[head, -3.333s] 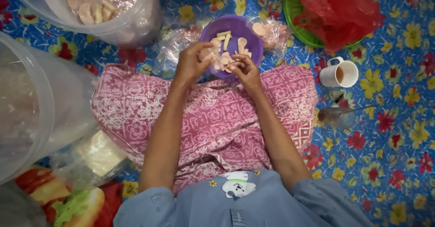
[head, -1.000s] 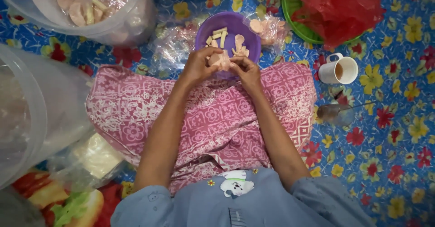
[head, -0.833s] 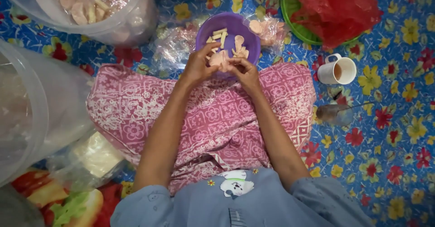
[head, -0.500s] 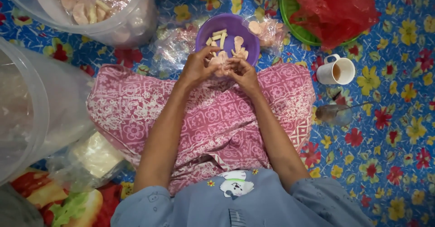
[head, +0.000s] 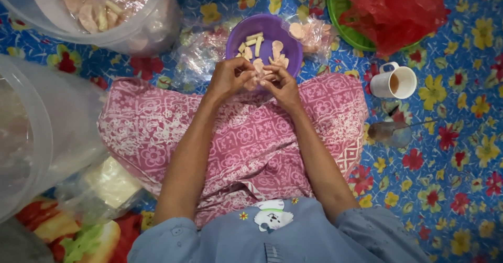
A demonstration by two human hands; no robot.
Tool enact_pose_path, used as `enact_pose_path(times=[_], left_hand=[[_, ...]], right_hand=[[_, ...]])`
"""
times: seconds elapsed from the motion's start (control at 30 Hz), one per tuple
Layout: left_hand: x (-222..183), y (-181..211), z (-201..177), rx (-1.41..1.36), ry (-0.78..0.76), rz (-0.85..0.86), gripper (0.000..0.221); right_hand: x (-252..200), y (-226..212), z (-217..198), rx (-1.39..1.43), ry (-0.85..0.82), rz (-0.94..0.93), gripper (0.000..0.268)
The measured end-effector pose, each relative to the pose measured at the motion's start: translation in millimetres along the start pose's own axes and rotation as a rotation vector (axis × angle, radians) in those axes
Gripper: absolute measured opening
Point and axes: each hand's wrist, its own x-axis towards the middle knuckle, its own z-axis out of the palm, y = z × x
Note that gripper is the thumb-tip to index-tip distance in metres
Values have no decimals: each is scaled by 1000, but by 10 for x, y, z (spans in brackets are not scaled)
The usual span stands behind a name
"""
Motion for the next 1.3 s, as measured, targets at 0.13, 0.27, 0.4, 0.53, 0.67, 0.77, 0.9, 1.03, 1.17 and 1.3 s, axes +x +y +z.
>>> enact_pose_path(times=[0.13,0.27,0.4,0.53,0.67,0.77,0.9,1.03,1.17,1.3], left_hand=[[48,-71,28,4,0,6,14],[43,-40,38,-18,-28,16,14],[10,73,31,-36,-44,19,17],[17,198,7,-42,-42,5,11],[51,64,37,-18,-35,52,9],[54,2,55,-22,-15,68,7],[63,46,33,-55,6,49,8],[85,81,37,-103,-6,82,14],[78,30,23,-4,-2,165,4],[74,-6,-12,30,36,178,4]], right_hand=[[12,-30,21,-57,92,-23,37],[29,-73,30,-183,87,-85,27],[56,-13,2,-248,66,-89,16],[76,91,-23,-193,74,-128,11],[107,74,-12,-196,63,-159,8],[125,82,16,-201,45,-174,10],[137,126,4,-227,28,-241,8],[141,99,-17,-242,25,-273,6],[139,123,-11,-240,24,-270,7],[134,-48,45,-235,17,-267,8]])
